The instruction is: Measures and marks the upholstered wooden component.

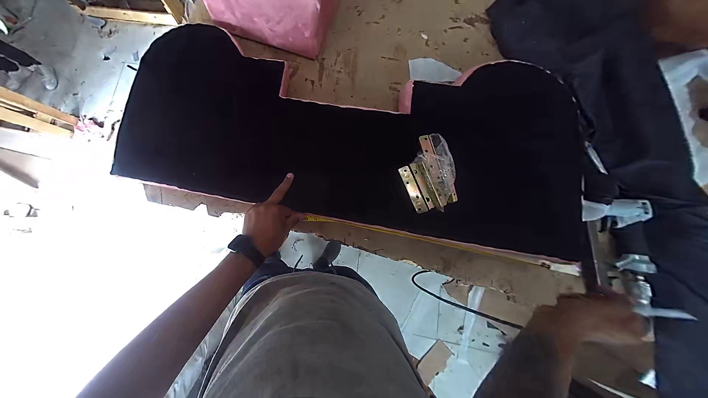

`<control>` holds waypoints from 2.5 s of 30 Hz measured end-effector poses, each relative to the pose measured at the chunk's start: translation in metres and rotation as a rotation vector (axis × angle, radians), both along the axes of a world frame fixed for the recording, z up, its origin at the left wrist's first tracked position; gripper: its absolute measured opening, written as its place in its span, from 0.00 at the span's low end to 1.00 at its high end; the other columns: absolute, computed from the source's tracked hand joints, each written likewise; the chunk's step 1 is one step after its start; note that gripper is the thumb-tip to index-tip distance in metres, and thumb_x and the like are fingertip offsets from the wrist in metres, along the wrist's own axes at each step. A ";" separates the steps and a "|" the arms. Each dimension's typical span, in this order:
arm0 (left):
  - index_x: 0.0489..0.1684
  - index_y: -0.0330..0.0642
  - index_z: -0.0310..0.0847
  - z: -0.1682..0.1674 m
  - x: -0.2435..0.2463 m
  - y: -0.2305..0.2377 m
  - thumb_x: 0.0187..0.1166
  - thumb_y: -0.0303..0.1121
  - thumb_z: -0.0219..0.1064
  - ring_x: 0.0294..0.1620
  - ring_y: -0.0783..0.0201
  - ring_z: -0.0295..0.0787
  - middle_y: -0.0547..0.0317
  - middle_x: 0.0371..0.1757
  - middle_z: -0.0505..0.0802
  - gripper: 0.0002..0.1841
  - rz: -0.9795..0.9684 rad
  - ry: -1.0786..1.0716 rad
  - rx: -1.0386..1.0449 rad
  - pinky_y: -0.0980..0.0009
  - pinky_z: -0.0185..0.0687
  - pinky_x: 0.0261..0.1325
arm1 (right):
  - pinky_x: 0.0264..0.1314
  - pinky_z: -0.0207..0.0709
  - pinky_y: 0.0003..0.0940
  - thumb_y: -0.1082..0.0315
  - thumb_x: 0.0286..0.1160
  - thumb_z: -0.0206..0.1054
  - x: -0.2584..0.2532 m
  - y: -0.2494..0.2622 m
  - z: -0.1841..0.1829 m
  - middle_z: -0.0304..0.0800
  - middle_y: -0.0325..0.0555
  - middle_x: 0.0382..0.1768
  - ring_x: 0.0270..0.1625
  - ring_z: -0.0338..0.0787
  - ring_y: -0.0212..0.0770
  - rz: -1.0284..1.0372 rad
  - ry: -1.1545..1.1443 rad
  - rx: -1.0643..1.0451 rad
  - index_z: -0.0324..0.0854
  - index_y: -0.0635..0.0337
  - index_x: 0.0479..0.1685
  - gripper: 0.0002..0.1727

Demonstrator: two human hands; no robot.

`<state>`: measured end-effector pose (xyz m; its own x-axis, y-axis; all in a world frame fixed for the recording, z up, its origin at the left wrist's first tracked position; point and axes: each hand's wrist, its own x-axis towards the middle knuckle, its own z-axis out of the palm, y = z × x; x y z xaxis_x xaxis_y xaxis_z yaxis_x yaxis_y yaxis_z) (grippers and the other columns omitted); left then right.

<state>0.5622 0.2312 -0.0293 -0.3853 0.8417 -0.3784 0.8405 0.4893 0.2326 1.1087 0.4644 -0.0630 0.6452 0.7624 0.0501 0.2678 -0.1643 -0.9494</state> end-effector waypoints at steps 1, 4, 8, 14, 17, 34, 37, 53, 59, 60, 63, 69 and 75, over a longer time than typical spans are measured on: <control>0.33 0.58 0.97 0.002 -0.003 -0.002 0.82 0.66 0.58 0.41 0.59 0.96 0.86 0.94 0.60 0.27 0.002 -0.016 0.004 0.44 0.91 0.44 | 0.25 0.74 0.30 0.63 0.92 0.49 -0.012 -0.001 0.007 0.79 0.39 0.29 0.24 0.77 0.31 0.005 -0.014 0.069 0.78 0.65 0.53 0.16; 0.34 0.55 0.96 0.009 -0.010 -0.006 0.83 0.65 0.59 0.44 0.57 0.97 0.82 0.94 0.62 0.27 -0.042 -0.099 0.049 0.40 0.91 0.47 | 0.29 0.80 0.32 0.60 0.94 0.49 -0.032 -0.014 0.023 0.83 0.41 0.33 0.27 0.81 0.32 0.077 -0.068 0.120 0.79 0.67 0.56 0.19; 0.35 0.59 0.98 0.004 -0.023 -0.006 0.81 0.61 0.65 0.50 0.60 0.96 0.84 0.94 0.61 0.21 -0.081 -0.210 0.176 0.40 0.90 0.53 | 0.23 0.76 0.30 0.59 0.94 0.47 -0.030 -0.016 0.020 0.81 0.39 0.28 0.21 0.78 0.31 -0.055 0.033 0.104 0.79 0.63 0.53 0.19; 0.42 0.62 0.97 0.009 -0.041 -0.005 0.80 0.63 0.64 0.42 0.65 0.95 0.82 0.85 0.77 0.21 -0.108 -0.276 0.140 0.44 0.89 0.49 | 0.17 0.72 0.29 0.58 0.94 0.48 -0.017 -0.019 0.003 0.83 0.41 0.27 0.16 0.76 0.33 -0.094 0.091 0.015 0.82 0.61 0.51 0.19; 0.29 0.65 0.96 0.024 -0.047 0.000 0.81 0.63 0.61 0.46 0.69 0.94 0.91 0.90 0.67 0.22 -0.213 -0.235 -0.002 0.47 0.89 0.50 | 0.16 0.68 0.30 0.57 0.92 0.51 -0.016 -0.023 -0.006 0.85 0.43 0.32 0.16 0.72 0.33 -0.058 0.097 -0.177 0.82 0.60 0.56 0.18; 0.26 0.70 0.95 0.035 -0.041 0.021 0.81 0.61 0.63 0.43 0.80 0.91 0.97 0.82 0.76 0.19 -0.340 -0.456 -0.068 0.59 0.89 0.49 | 0.16 0.66 0.20 0.55 0.89 0.61 -0.016 0.006 -0.015 0.88 0.35 0.32 0.17 0.74 0.26 -0.086 0.458 -0.158 0.79 0.51 0.52 0.11; 0.29 0.70 0.96 0.037 -0.040 0.022 0.80 0.61 0.64 0.41 0.78 0.90 0.93 0.76 0.84 0.18 -0.304 -0.460 -0.086 0.57 0.88 0.48 | 0.16 0.67 0.21 0.55 0.88 0.61 -0.009 0.014 -0.019 0.84 0.33 0.29 0.18 0.75 0.26 -0.084 0.468 -0.177 0.77 0.49 0.46 0.09; 0.30 0.62 0.97 0.030 -0.019 0.015 0.82 0.62 0.62 0.41 0.63 0.95 0.91 0.92 0.63 0.22 -0.221 -0.145 -0.045 0.44 0.90 0.45 | 0.16 0.71 0.23 0.62 0.89 0.60 -0.005 0.025 -0.013 0.84 0.36 0.29 0.18 0.77 0.29 0.000 0.265 -0.011 0.81 0.53 0.46 0.07; 0.34 0.58 0.97 0.030 -0.008 0.018 0.82 0.63 0.60 0.41 0.59 0.96 0.85 0.94 0.60 0.25 -0.156 -0.064 -0.084 0.43 0.91 0.44 | 0.17 0.71 0.24 0.61 0.90 0.57 0.000 0.027 -0.025 0.81 0.34 0.27 0.18 0.76 0.29 0.048 0.278 -0.019 0.78 0.50 0.49 0.07; 0.31 0.56 0.96 0.029 -0.007 0.017 0.82 0.63 0.59 0.40 0.58 0.96 0.85 0.94 0.59 0.26 -0.153 -0.048 -0.074 0.43 0.91 0.43 | 0.16 0.70 0.24 0.61 0.90 0.56 0.001 0.027 -0.026 0.81 0.34 0.26 0.17 0.75 0.29 0.046 0.284 -0.028 0.78 0.50 0.48 0.07; 0.30 0.54 0.95 0.027 -0.005 0.016 0.83 0.65 0.57 0.40 0.55 0.95 0.83 0.95 0.58 0.29 -0.129 -0.018 -0.079 0.42 0.91 0.42 | 0.14 0.70 0.25 0.60 0.90 0.56 0.001 0.026 -0.028 0.79 0.34 0.22 0.15 0.76 0.30 0.020 0.286 -0.095 0.76 0.50 0.48 0.07; 0.32 0.55 0.96 0.025 0.002 0.016 0.84 0.62 0.58 0.41 0.55 0.95 0.83 0.96 0.54 0.26 -0.129 0.036 -0.108 0.44 0.90 0.41 | 0.14 0.71 0.25 0.62 0.89 0.57 0.003 0.020 -0.031 0.81 0.36 0.26 0.16 0.76 0.30 0.068 0.188 -0.149 0.77 0.53 0.53 0.08; 0.34 0.58 0.96 0.010 0.004 0.011 0.83 0.62 0.59 0.39 0.58 0.95 0.84 0.96 0.54 0.25 -0.137 0.074 -0.069 0.47 0.91 0.40 | 0.14 0.69 0.25 0.59 0.87 0.61 0.009 0.020 -0.027 0.85 0.37 0.33 0.18 0.76 0.31 0.100 0.131 -0.218 0.79 0.50 0.57 0.10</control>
<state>0.5667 0.2417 -0.0189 -0.2971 0.8615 -0.4119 0.9142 0.3812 0.1378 1.1181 0.4841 -0.0903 0.5566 0.8060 -0.2013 0.1700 -0.3476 -0.9221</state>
